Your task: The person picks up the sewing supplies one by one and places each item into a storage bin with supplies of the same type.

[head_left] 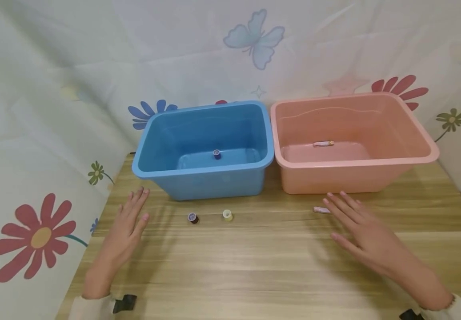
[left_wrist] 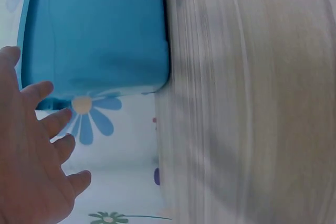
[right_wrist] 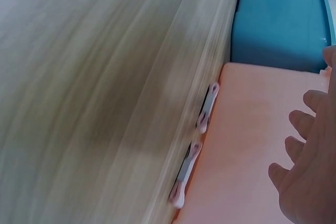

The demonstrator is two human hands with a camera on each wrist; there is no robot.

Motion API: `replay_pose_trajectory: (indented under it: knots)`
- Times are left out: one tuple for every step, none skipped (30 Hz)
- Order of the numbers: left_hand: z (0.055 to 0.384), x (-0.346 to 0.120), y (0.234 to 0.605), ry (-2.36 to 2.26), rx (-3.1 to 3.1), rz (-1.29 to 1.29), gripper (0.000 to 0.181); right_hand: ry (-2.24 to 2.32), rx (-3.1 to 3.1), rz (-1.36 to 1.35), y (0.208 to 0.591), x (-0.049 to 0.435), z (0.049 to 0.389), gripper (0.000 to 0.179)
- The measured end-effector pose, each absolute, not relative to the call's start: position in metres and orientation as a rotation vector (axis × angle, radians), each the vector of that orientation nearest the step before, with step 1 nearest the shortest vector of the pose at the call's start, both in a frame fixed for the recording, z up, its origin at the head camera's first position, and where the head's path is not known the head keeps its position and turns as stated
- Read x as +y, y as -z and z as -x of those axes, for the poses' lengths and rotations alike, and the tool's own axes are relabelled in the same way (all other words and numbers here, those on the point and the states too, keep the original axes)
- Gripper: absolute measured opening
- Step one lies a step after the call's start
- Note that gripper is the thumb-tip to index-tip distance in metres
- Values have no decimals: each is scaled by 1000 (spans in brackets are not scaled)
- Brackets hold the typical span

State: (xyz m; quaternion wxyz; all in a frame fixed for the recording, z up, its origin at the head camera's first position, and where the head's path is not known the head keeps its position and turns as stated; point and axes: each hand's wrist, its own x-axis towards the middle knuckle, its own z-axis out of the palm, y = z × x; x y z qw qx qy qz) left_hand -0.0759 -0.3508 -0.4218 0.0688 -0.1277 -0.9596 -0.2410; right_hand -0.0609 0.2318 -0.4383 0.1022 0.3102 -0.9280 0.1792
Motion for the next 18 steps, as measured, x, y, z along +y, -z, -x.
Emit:
replay_pose_trajectory:
  knots:
    - [76,-353,422,760,-2880,371,59,-531,-2742,-917,439,229,62,75]
    - [76,-354,422,795,-2871,359,59,-535,-2745,-918,439,227,63,74]
    - [75,-356,422,827,-2859,349,59,-536,-2745,-920,439,225,63,74]
    - [76,-357,422,858,-2848,341,59,-531,-2750,-915,439,223,64,74]
    - [76,-358,422,889,-2835,335,59,-530,-2747,-914,438,220,64,74]
    - [76,-359,422,919,-2826,328,59,-532,-2745,-914,438,218,65,73]
    - [76,-359,421,949,-2816,320,58,-533,-2747,-919,438,216,66,73]
    - [77,-360,419,975,-2811,308,58,-535,-2744,-922,438,214,67,73]
    - [77,-360,417,998,-2804,298,57,-537,-2743,-928,438,212,68,73]
    - [78,-360,416,1025,-2795,285,56,-545,-2746,-931,438,210,68,73]
    - [79,-360,414,1052,-2787,267,56,-555,-2744,-936,437,208,69,73]
    - [80,-360,412,1083,-2777,251,56,-561,-2753,-941,437,206,70,73]
    - [81,-360,410,1114,-2763,235,56,-568,-2762,-944,437,204,70,73]
    - [83,-360,409,1147,-2749,220,56,-580,-2767,-946,437,201,71,73]
    - [84,-360,408,1183,-2731,209,56,-596,-2775,-947,436,199,72,72]
    - [85,-359,407,1225,-2713,195,56,-610,-2779,-946,436,196,72,72]
    - [87,-359,406,1256,-2697,183,56,-619,-2783,-945,436,193,73,72]
    - [88,-359,406,1284,-2681,172,56,-629,-2789,-949,435,191,74,72]
